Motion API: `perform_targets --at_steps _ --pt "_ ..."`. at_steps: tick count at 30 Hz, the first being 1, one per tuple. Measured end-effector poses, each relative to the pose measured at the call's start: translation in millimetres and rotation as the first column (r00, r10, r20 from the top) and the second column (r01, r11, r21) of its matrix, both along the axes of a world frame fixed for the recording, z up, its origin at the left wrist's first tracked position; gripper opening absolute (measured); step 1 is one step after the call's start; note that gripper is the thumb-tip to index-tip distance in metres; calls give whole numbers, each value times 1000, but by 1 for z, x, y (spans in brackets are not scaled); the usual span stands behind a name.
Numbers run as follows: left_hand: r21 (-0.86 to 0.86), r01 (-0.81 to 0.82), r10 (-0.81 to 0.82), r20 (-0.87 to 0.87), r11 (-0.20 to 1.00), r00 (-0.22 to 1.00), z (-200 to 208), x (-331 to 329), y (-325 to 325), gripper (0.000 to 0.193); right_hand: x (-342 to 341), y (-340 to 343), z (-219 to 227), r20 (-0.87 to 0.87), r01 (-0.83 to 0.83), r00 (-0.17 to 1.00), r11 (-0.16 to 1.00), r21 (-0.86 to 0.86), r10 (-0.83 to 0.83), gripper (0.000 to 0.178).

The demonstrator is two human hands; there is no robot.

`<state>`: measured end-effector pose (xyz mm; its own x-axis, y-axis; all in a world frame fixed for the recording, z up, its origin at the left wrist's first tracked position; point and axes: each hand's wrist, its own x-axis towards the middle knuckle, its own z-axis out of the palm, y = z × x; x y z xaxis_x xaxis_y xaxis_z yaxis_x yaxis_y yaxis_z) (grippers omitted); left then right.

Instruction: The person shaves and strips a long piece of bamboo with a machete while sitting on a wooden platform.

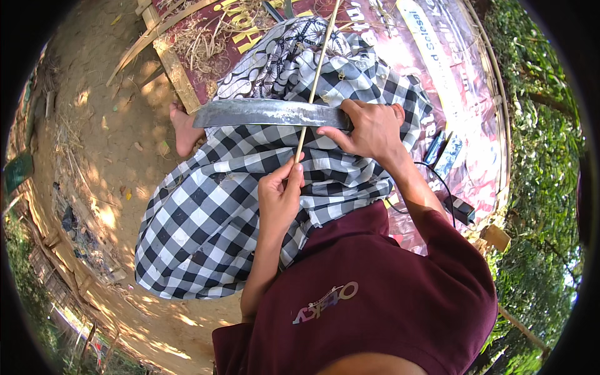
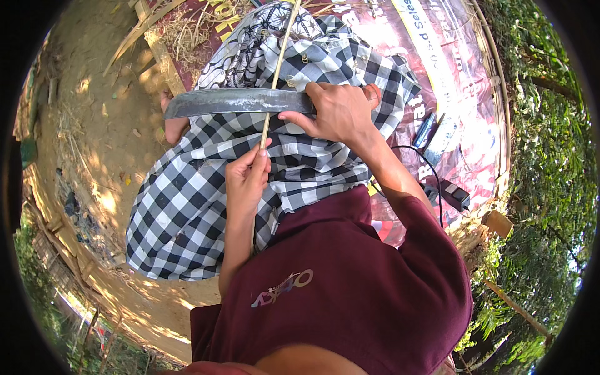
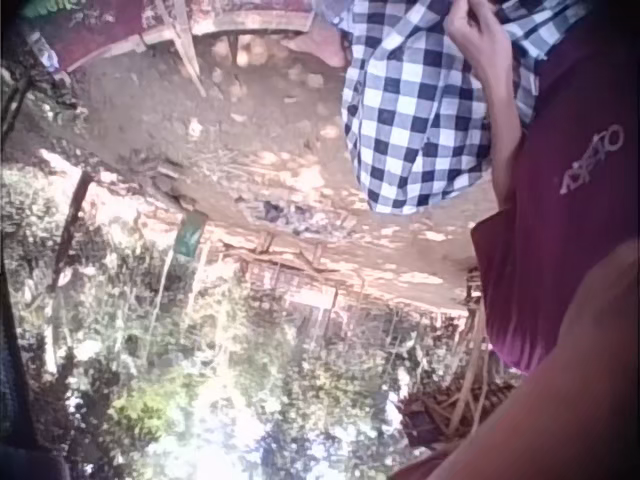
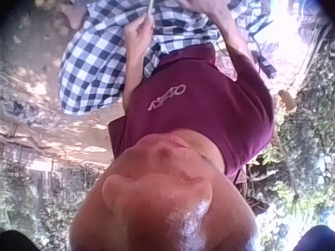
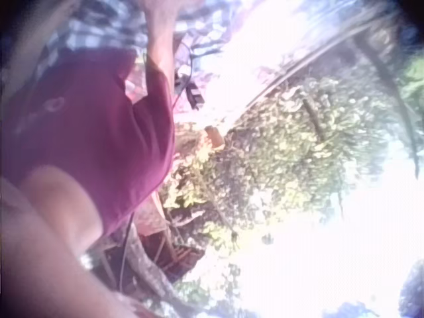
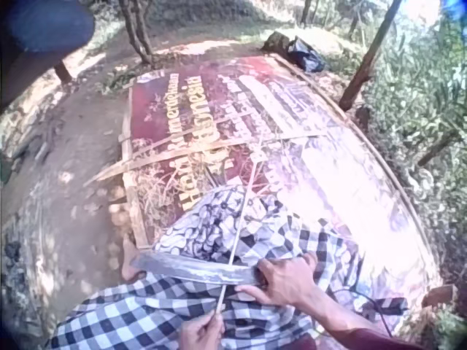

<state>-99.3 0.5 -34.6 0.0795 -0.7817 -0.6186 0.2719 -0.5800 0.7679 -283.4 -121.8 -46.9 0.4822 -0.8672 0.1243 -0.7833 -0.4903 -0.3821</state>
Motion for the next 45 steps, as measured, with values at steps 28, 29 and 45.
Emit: perform_targets --at_steps 28,29,45 --pt "181 152 -50 -473 972 880 -36 -20 -49 34 -4 10 -20 72 -88 994 984 157 78 64" --pt "184 145 -43 -472 972 881 -35 -20 -55 33 -4 10 -20 69 -84 995 984 155 74 64" --pt "222 143 -34 -433 965 901 -26 -19 -57 32 0 17 -30 61 -3 998 991 137 -6 57"
